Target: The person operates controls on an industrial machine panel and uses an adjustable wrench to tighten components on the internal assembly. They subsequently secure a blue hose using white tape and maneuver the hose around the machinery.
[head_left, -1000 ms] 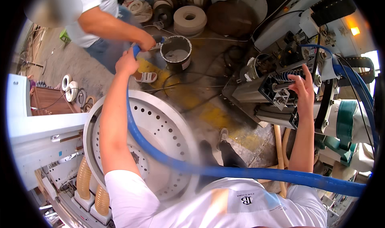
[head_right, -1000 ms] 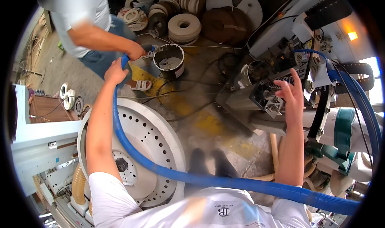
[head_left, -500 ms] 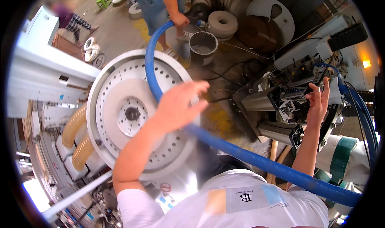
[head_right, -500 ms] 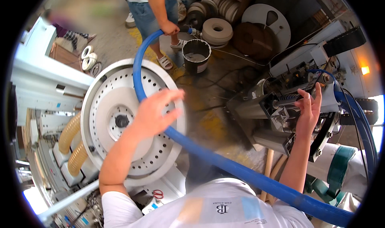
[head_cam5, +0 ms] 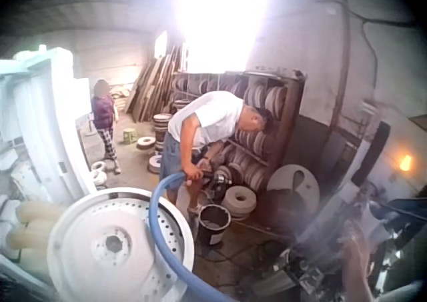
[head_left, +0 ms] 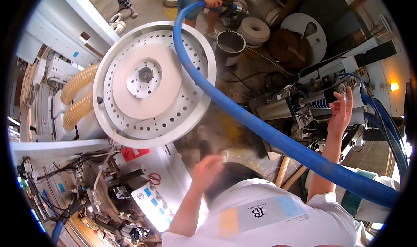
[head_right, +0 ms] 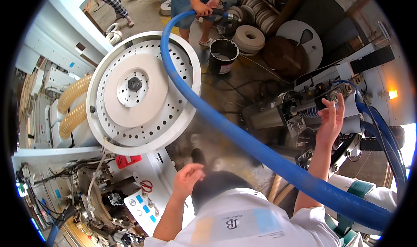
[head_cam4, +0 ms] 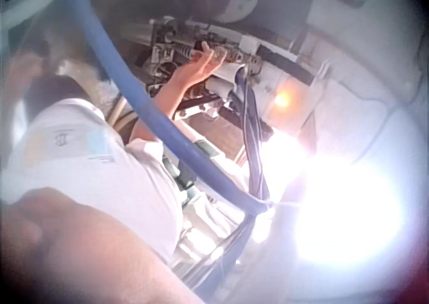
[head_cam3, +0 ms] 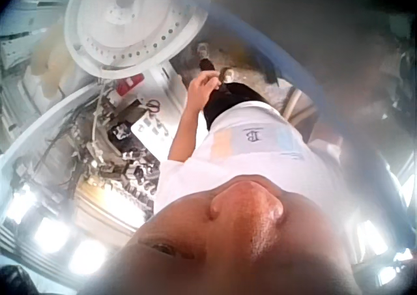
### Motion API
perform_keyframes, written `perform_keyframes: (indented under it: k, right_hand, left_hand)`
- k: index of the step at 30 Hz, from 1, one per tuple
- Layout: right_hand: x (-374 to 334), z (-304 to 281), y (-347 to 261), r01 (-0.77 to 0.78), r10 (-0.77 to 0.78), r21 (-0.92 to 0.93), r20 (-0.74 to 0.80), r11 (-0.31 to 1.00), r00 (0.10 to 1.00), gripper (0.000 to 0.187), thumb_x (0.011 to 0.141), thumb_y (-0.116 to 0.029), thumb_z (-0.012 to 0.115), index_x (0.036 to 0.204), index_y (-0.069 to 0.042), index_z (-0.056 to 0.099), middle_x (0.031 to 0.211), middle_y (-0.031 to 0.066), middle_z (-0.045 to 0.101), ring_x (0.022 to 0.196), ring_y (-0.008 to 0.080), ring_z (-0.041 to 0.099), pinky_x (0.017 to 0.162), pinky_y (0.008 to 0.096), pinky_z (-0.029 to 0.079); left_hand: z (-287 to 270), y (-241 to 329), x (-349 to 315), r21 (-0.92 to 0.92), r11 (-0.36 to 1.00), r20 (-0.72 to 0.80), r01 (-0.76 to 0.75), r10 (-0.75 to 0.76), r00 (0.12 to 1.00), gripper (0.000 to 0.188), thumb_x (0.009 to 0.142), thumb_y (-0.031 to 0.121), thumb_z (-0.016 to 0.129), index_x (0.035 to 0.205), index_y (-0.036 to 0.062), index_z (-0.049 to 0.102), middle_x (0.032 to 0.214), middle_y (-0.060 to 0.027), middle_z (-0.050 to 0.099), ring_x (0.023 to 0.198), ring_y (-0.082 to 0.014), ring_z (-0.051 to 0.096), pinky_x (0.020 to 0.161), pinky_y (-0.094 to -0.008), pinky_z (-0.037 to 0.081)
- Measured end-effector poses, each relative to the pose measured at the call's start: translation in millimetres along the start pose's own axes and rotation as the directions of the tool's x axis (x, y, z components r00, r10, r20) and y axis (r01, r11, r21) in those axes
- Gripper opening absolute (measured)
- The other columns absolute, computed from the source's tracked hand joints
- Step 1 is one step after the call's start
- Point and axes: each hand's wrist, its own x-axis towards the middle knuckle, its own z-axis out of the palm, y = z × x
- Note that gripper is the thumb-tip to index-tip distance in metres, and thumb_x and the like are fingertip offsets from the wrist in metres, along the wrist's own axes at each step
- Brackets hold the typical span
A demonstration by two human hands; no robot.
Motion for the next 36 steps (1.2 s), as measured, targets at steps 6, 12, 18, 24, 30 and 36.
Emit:
perform_keyframes:
  k: [6, 12, 18, 24, 30, 36]
  right_hand:
    - [-22.2, 24.7, 19.1, -0.091, 0.085, 0.062, 0.089, 0.994, 0.992, 0.056, 0.112, -0.025, 0.065, 0.162, -0.007, 0.049, 0.109, 0.0069, 0.08, 0.073, 0.0036, 0.063, 0.069, 0.0187, 0.05]
    - [-54.8, 32.5, 39.9, -0.151, 0.143, 0.033, 0.173, 0.988, 0.974, 0.048, 0.111, -0.025, 0.066, 0.155, -0.006, 0.058, 0.104, 0.0038, 0.079, 0.071, 0.0038, 0.061, 0.068, 0.02, 0.05]
    - [-129.5, 23.5, 40.5, -0.242, 0.227, 0.023, 0.276, 0.97, 0.934, 0.043, 0.11, -0.022, 0.067, 0.148, -0.002, 0.06, 0.104, 0.0056, 0.079, 0.071, 0.004, 0.059, 0.065, 0.02, 0.048]
    - [-191.7, -21.5, 39.0, -0.152, 0.172, -0.089, 0.288, 0.984, 0.942, 0.049, 0.108, -0.029, 0.069, 0.145, 0.001, 0.059, 0.11, 0.0063, 0.073, 0.079, 0.0103, 0.064, 0.07, 0.0269, 0.052]
    - [-214.6, -21.2, -6.4, -0.089, 0.082, 0.012, 0.28, 0.996, 0.957, 0.041, 0.109, -0.025, 0.066, 0.142, -0.001, 0.063, 0.11, 0.0089, 0.074, 0.076, 0.0119, 0.063, 0.065, 0.027, 0.05]
    - [-244.5, -9.5, -11.0, -0.159, 0.189, -0.116, 0.347, 0.981, 0.919, 0.033, 0.111, -0.023, 0.063, 0.138, -0.003, 0.067, 0.102, 0.0091, 0.077, 0.075, 0.0109, 0.063, 0.066, 0.026, 0.051]
  left_hand:
    - [-10.4, -62.9, -38.4, 0.443, 0.89, -0.088, 0.102, -0.07, 0.994, 0.032, 0.101, 0.026, 0.071, 0.126, 0.0068, 0.075, 0.118, -0.0161, 0.079, 0.106, -0.034, 0.076, 0.094, -0.0417, 0.059]
    - [-12.3, -91.9, -56.4, 0.436, 0.897, -0.125, 0.068, -0.015, 0.992, 0.029, 0.101, 0.019, 0.073, 0.126, 0.0053, 0.075, 0.105, -0.0094, 0.078, 0.094, -0.0218, 0.073, 0.088, -0.0343, 0.058]
    - [2.2, -76.7, -56.2, 0.368, 0.928, -0.046, -0.062, 0.085, 0.995, 0.03, 0.102, 0.018, 0.073, 0.129, 0.0033, 0.073, 0.099, -0.0058, 0.077, 0.089, -0.0136, 0.072, 0.084, -0.0306, 0.057]
    - [-12.7, -95.1, -58.0, 0.18, 0.98, 0.027, -0.088, 0.084, 0.996, 0.031, 0.108, 0.01, 0.066, 0.136, -0.0026, 0.065, 0.103, -0.0069, 0.076, 0.092, -0.0135, 0.072, 0.084, -0.0289, 0.059]
    - [-43.2, -126.5, -74.5, -0.014, 0.999, -0.02, 0.033, -0.033, 0.999, 0.03, 0.109, 0.011, 0.065, 0.135, -0.0031, 0.065, 0.103, -0.0075, 0.074, 0.09, -0.0121, 0.069, 0.082, -0.0267, 0.057]
    - [-64.0, -166.0, -97.2, 0.012, 0.997, -0.088, 0.073, -0.072, 0.994, 0.03, 0.109, 0.014, 0.066, 0.136, 0.0011, 0.068, 0.103, -0.0071, 0.077, 0.09, -0.0133, 0.073, 0.084, -0.0294, 0.059]
